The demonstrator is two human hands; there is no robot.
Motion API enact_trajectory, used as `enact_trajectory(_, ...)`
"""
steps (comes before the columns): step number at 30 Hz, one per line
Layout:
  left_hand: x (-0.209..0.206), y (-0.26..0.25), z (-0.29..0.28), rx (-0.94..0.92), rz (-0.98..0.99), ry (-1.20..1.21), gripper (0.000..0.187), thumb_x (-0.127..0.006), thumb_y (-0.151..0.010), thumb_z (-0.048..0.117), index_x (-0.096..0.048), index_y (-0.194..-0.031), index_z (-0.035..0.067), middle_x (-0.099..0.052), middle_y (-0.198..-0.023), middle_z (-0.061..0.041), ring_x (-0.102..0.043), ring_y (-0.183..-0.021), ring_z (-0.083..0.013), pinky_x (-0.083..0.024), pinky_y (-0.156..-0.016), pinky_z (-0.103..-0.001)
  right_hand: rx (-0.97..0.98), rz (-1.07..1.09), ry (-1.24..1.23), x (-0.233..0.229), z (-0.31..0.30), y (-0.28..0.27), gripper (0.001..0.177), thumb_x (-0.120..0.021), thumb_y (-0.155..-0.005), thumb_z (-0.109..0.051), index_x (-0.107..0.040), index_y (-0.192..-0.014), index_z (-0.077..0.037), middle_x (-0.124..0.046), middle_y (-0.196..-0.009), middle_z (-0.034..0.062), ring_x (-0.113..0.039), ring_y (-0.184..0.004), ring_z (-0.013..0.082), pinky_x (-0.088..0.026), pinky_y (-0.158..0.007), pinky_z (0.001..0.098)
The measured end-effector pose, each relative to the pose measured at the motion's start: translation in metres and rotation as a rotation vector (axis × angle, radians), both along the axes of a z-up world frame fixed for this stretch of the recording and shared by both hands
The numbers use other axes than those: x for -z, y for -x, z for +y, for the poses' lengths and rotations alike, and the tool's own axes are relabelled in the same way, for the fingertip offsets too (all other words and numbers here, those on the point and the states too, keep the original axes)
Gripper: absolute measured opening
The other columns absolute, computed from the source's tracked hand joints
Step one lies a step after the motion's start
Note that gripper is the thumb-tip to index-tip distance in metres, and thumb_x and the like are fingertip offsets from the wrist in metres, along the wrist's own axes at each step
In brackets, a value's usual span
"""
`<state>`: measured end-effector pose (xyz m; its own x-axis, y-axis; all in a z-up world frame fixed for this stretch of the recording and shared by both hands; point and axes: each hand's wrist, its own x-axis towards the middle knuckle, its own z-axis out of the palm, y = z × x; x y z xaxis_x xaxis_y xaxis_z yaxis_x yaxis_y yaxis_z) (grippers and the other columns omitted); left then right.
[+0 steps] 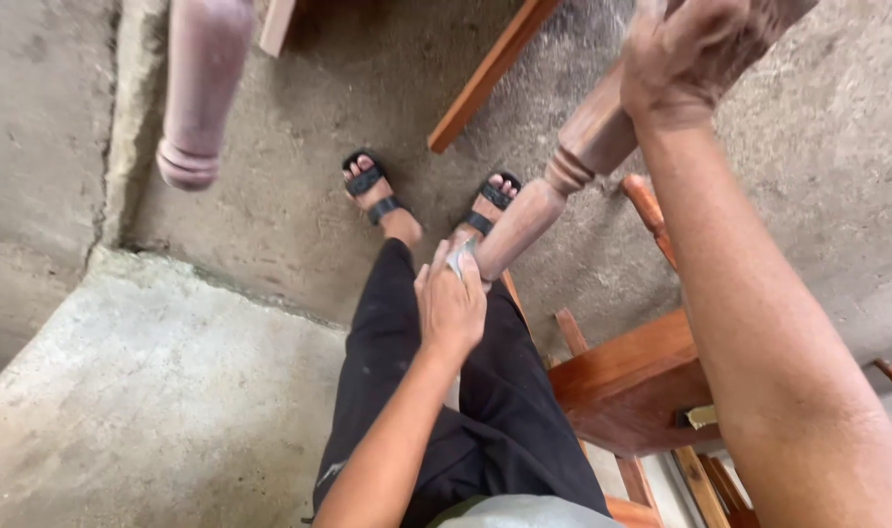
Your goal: Sanding the surface of wooden chairs with sandpaper.
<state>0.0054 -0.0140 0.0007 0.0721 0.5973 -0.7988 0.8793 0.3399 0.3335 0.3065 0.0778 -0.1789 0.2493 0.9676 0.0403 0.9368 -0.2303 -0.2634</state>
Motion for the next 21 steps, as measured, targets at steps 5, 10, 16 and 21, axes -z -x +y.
enact_trajectory(5,-0.031,0.007,0.006,-0.079,-0.049,0.219,0.047,-0.035,-0.108,0.026,-0.059,-0.141,0.003,-0.065,-0.136,-0.021,-0.061,-0.126,-0.0353,-0.043,-0.112,-0.047,0.106,-0.095,0.17,-0.051,0.036,0.022,0.059,-0.073,-0.101,-0.028,-0.042,-0.144,-0.001,-0.035,-0.153,0.0358,-0.028,-0.143,0.0563,-0.016,-0.12,0.0653)
enact_trajectory(10,-0.01,-0.014,-0.009,-0.073,-0.104,-0.162,0.045,-0.045,-0.103,0.02,-0.056,-0.14,-0.004,-0.06,-0.145,-0.024,-0.055,-0.136,-0.0346,-0.036,-0.111,-0.049,0.157,-0.179,0.17,-0.052,0.041,0.03,0.077,-0.072,-0.099,-0.029,-0.033,-0.154,0.007,-0.026,-0.157,0.0397,-0.02,-0.146,0.0593,-0.011,-0.121,0.0654)
enact_trajectory(16,-0.003,-0.031,0.014,-0.102,-0.205,-0.156,0.052,-0.051,-0.105,0.022,-0.049,-0.15,-0.003,-0.05,-0.156,-0.019,-0.046,-0.145,-0.0307,-0.034,-0.122,-0.05,0.054,-0.084,0.127,-0.1,0.068,0.055,0.066,-0.074,-0.09,-0.015,-0.041,-0.147,-0.008,-0.042,-0.142,0.0183,-0.039,-0.138,0.0409,-0.026,-0.122,0.0576)
enact_trajectory(21,0.007,-0.039,-0.01,0.097,-0.148,-0.426,0.069,-0.061,-0.097,0.028,-0.038,-0.154,-0.003,-0.034,-0.163,-0.021,-0.034,-0.151,-0.0393,-0.026,-0.121,-0.064,0.035,-0.085,0.111,-0.102,0.074,0.06,0.064,-0.077,-0.093,-0.01,-0.042,-0.147,-0.007,-0.042,-0.139,0.0165,-0.039,-0.134,0.0376,-0.028,-0.117,0.0569)
